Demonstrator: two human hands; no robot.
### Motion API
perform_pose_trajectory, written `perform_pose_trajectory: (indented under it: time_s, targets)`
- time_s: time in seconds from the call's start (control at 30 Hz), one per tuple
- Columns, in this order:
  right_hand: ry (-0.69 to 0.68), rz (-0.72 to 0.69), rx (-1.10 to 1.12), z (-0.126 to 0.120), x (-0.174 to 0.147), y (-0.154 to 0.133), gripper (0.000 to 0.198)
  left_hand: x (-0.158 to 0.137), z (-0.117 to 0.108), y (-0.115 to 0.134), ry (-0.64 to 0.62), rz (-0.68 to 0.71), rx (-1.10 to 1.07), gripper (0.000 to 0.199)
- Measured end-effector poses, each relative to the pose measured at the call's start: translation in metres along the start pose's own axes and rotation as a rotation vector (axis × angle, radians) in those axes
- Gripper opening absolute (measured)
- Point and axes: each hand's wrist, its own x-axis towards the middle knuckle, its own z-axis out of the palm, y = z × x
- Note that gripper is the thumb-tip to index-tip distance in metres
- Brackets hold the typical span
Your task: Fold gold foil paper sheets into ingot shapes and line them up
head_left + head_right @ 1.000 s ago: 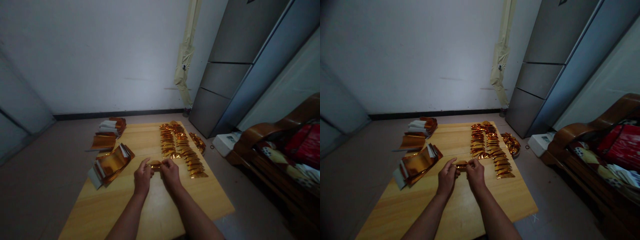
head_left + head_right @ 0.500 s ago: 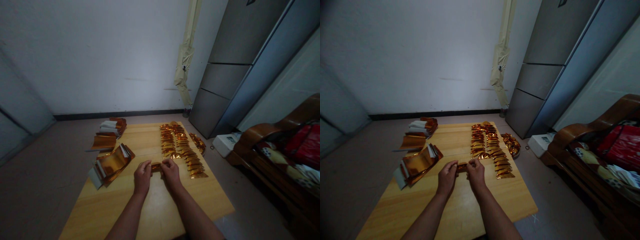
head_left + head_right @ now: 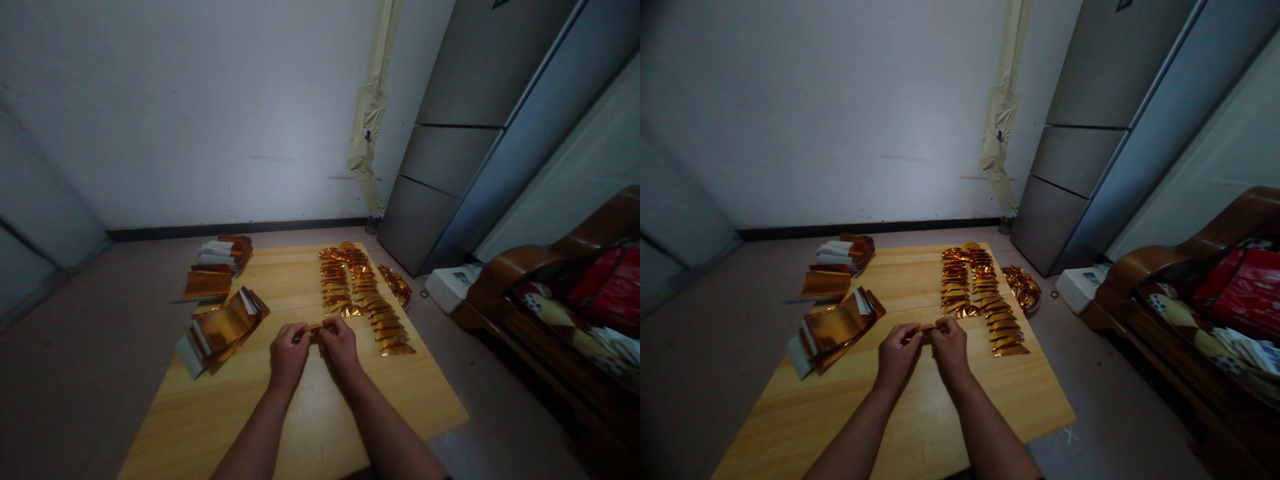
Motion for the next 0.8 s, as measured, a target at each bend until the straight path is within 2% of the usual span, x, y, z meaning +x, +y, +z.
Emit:
perform_pose_trajectory:
  time_s: [0.17, 0.37, 0.63, 0.8]
  targets:
    - [0.037, -0.095, -0.193, -0.001, -0.005, -0.012, 0.022, -0.001, 0.002, -0.001, -0.014, 0.061, 0.075, 0.027]
    - [0.035, -0.192, -0.329, -0.001, -0.007, -0.013, 0.016, -0.002, 0.003, -0.005, 0.002, 0.046, 0.114, 0.029]
    - [0.021, -0.181, -0.348, -0.004, -0.005, -0.01, 0.016, -0.001, 0.002, -0.006, 0.007, 0.038, 0.088, 0.027]
    - [0.057, -0.185, -0.435, -0.007, -0.005, -0.013, 0.016, -0.002, 0.001, -0.004, -0.003, 0.029, 0.054, 0.027]
